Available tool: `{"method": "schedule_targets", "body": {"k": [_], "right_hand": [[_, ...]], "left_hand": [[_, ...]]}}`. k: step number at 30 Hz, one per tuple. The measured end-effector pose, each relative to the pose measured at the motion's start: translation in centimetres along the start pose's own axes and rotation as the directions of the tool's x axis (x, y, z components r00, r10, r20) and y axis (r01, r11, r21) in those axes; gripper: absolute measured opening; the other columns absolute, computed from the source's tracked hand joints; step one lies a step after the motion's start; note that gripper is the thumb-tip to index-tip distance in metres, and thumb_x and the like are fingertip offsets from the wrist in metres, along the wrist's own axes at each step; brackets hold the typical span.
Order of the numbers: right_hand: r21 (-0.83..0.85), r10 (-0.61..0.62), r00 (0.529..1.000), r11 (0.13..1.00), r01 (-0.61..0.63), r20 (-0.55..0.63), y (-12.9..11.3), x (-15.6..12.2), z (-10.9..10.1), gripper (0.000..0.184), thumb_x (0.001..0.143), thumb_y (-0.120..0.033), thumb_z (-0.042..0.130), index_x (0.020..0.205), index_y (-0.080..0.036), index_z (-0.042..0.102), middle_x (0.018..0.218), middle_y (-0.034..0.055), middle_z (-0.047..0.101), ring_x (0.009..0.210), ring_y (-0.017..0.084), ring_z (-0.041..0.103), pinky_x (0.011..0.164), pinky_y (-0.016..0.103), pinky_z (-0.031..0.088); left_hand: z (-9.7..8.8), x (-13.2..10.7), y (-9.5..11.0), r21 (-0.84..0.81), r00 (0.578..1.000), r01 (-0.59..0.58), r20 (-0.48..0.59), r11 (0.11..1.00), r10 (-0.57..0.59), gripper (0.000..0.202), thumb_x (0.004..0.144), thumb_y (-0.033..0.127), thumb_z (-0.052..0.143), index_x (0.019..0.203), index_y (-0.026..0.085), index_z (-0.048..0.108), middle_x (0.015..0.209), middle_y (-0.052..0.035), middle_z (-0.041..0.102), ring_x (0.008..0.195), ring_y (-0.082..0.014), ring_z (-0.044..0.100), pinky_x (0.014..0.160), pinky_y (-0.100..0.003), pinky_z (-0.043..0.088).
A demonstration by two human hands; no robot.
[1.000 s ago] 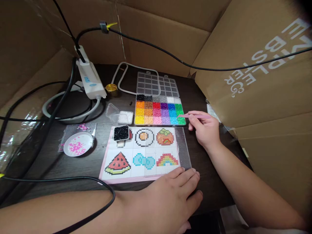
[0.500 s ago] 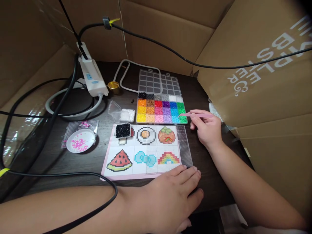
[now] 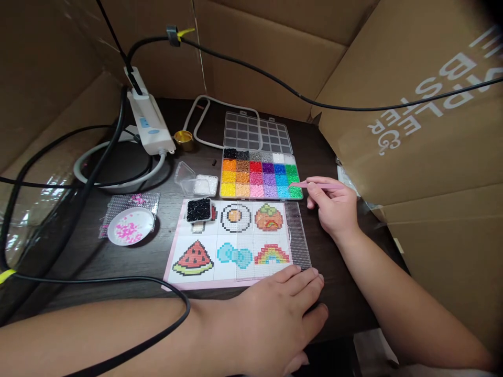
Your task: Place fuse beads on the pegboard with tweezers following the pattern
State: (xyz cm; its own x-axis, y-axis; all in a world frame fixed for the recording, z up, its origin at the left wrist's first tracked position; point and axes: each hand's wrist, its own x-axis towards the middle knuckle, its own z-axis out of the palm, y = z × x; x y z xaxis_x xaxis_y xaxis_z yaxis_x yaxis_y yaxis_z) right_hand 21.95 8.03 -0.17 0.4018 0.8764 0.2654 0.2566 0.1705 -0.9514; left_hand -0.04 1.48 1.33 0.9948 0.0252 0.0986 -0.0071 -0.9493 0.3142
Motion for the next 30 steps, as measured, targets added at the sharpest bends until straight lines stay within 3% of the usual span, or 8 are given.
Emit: {"method": "schedule_targets", "body": {"k": [9,15,20,23,30], "right_hand": [[-0.020,0.009,1.000,1.000,-0.009,-0.004,-0.2,0.1,0.0,0.021,0.080,-0.035,0.074,0.090,-0.016,0.073,0.065,0.0022,0.069,0.044,0.009,0.051,0.041,0.024,0.044],[0.004,-0.003,1.000,1.000,0.003,0.000,0.0,0.0,0.1,0.022,0.080,-0.035,0.075,0.091,-0.016,0.073,0.076,0.0051,0.074,0.044,0.008,0.051,0.041,0.024,0.045],[0.011,-0.003,1.000,1.000,0.003,0.000,0.2,0.1,0.0,0.022,0.080,-0.036,0.075,0.091,-0.017,0.073,0.077,0.0054,0.074,0.045,0.008,0.051,0.042,0.024,0.044],[-0.019,-0.002,1.000,1.000,0.002,0.005,0.2,0.1,-0.1,0.022,0.080,-0.038,0.074,0.089,-0.017,0.073,0.085,0.0070,0.075,0.045,0.008,0.051,0.042,0.025,0.045],[-0.011,-0.003,1.000,1.000,0.004,0.008,0.1,0.2,-0.1,0.019,0.081,-0.036,0.074,0.086,-0.018,0.074,0.088,0.0065,0.075,0.045,0.007,0.051,0.042,0.023,0.044]], "left_hand": [[0.4,-0.1,0.1,0.027,1.000,0.000,-0.025,1.000,0.001,0.060,0.093,0.052,0.044,0.139,0.014,0.048,0.152,-0.0192,0.040,0.144,-0.0300,0.035,0.118,-0.043,0.027],[0.5,-0.1,0.8,0.107,0.997,0.004,-0.082,0.994,0.005,0.053,0.094,0.044,0.045,0.138,0.015,0.052,0.151,-0.0173,0.043,0.145,-0.0294,0.034,0.117,-0.045,0.026],[0.6,-0.1,2.1,0.181,0.990,0.000,-0.141,0.983,0.026,0.042,0.099,0.034,0.035,0.131,0.024,0.059,0.149,-0.0097,0.048,0.137,-0.0277,0.043,0.103,-0.047,0.042],[0.8,-0.2,2.5,0.181,0.990,-0.007,-0.138,0.983,0.032,0.042,0.100,0.034,0.032,0.130,0.027,0.060,0.149,-0.0055,0.049,0.136,-0.0264,0.044,0.101,-0.047,0.044],[1.1,-0.5,2.4,0.161,0.994,0.012,-0.107,0.987,0.006,0.045,0.101,0.034,0.029,0.134,0.023,0.057,0.151,-0.0090,0.045,0.139,-0.0259,0.041,0.107,-0.047,0.040]]}}
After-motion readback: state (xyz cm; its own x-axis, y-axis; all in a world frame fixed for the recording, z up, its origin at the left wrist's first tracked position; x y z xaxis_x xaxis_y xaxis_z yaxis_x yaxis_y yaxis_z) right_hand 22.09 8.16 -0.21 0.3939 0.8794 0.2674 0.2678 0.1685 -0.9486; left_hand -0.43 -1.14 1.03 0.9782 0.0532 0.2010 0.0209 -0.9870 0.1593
